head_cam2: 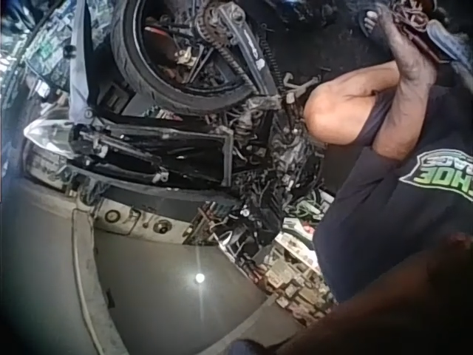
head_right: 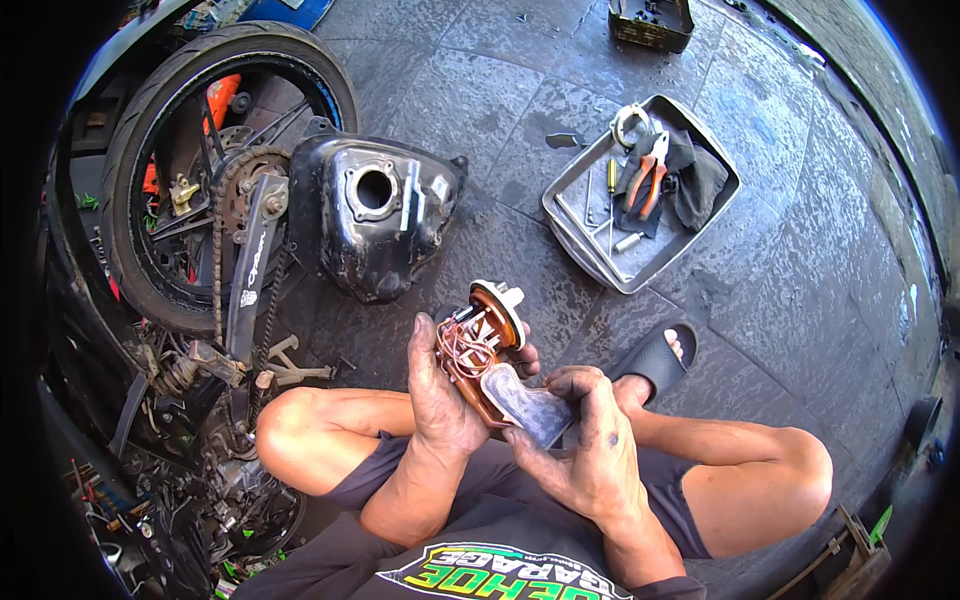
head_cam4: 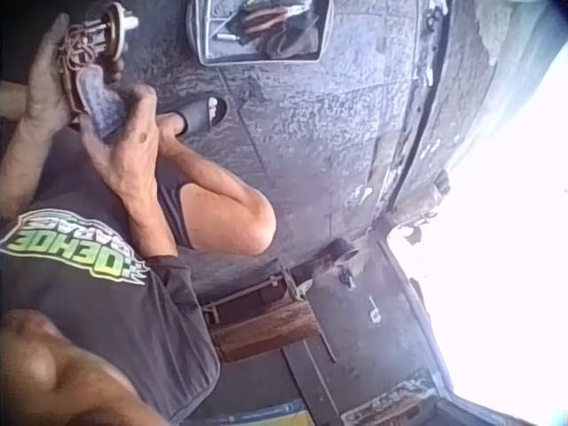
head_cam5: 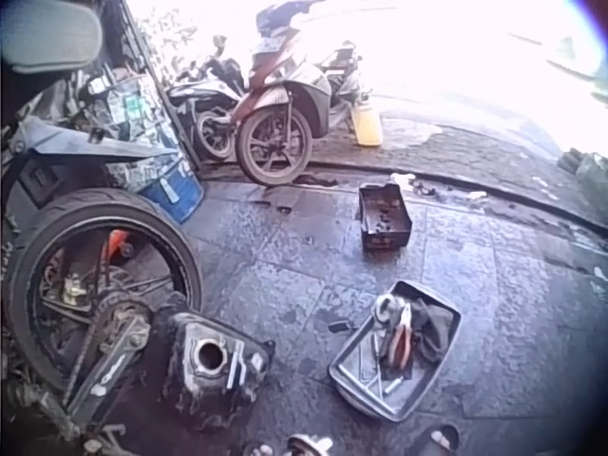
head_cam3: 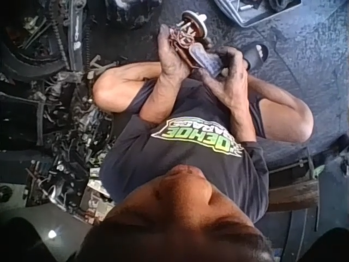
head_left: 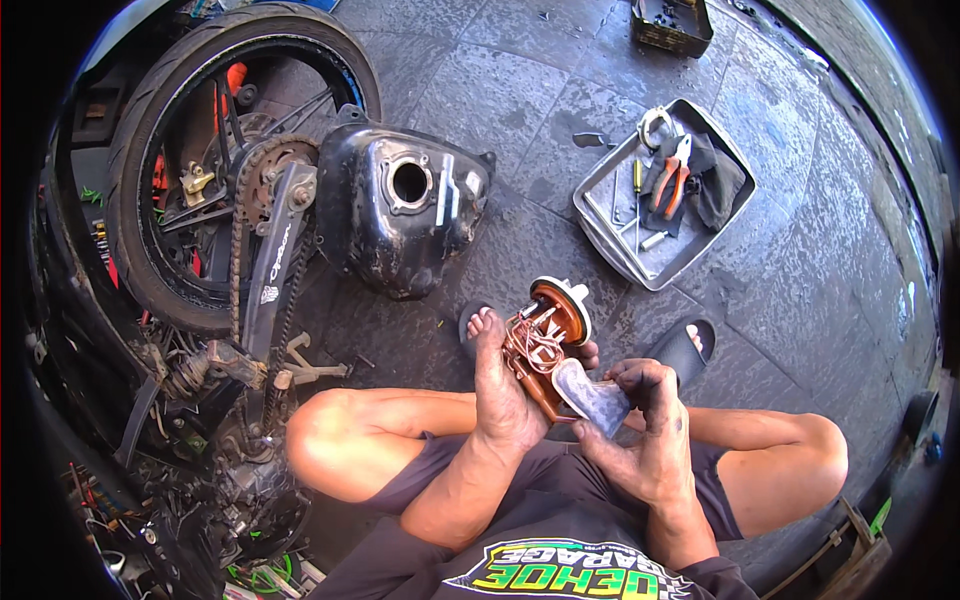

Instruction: Remove and disassemble a motorcycle fuel pump assembly.

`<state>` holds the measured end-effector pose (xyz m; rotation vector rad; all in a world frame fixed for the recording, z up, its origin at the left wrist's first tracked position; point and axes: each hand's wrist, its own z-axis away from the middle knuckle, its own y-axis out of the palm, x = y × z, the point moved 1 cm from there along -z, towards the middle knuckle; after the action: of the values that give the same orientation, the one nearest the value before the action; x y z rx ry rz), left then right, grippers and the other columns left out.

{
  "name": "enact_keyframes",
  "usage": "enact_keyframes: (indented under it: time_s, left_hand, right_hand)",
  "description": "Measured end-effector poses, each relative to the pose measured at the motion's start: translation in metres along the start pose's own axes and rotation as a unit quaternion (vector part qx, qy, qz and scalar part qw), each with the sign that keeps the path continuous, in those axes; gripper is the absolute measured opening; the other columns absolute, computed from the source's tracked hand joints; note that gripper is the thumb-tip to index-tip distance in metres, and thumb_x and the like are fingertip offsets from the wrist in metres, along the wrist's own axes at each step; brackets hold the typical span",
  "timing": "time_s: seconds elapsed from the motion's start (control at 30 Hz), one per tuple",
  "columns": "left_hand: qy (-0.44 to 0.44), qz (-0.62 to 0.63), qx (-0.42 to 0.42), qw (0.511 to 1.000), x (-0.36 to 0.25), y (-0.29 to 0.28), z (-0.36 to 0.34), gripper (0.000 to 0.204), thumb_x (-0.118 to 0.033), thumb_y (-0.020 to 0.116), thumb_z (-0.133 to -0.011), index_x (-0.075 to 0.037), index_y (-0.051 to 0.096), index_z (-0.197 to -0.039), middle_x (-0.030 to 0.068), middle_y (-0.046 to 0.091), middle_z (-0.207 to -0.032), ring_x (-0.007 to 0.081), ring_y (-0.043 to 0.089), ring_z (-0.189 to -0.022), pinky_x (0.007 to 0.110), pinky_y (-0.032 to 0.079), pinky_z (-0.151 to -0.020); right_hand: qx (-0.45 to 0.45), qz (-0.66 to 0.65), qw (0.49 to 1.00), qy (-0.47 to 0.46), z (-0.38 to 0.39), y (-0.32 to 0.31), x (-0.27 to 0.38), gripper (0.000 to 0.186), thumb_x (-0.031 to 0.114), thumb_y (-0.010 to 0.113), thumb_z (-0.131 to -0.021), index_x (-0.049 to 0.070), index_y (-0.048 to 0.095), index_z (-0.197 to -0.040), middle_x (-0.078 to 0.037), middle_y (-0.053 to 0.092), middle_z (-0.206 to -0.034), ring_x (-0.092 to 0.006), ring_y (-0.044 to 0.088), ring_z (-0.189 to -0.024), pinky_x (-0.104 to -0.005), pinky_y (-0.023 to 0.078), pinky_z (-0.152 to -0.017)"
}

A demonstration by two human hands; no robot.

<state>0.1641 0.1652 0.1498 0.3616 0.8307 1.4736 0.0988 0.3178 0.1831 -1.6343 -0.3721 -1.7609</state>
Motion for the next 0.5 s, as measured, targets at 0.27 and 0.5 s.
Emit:
enact_keyframes:
  time_s: [0.27, 0.5]
  left_hand:
    - [0.055, -0.05, 0.079, 0.994, 0.002, 0.002, -0.002, 0.079, -0.065, 0.042, -0.1, -0.01, 0.022, -0.154, 0.0179, 0.048, -0.141, 0.0313, 0.063, -0.115, 0.048, 0.056, -0.097]
    - [0.098, -0.382, -0.03, 0.918, -0.009, -0.006, -0.002, 0.064, -0.053, 0.044, -0.104, 0.001, 0.049, -0.139, 0.0131, 0.062, -0.116, 0.0196, 0.066, -0.096, 0.033, 0.053, -0.083]
  right_hand:
    - [-0.017, -0.076, 0.994, 0.075, -0.001, -0.001, -0.01, 0.049, 0.005, 0.078, -0.08, -0.003, 0.048, -0.118, -0.018, 0.066, -0.106, -0.0228, 0.069, -0.09, -0.0327, 0.055, -0.081]
    - [-0.008, -0.184, 0.972, 0.147, 0.0, -0.011, -0.007, 0.035, 0.002, 0.066, -0.091, -0.005, 0.048, -0.12, -0.01, 0.065, -0.101, -0.009, 0.062, -0.087, -0.0236, 0.051, -0.076]
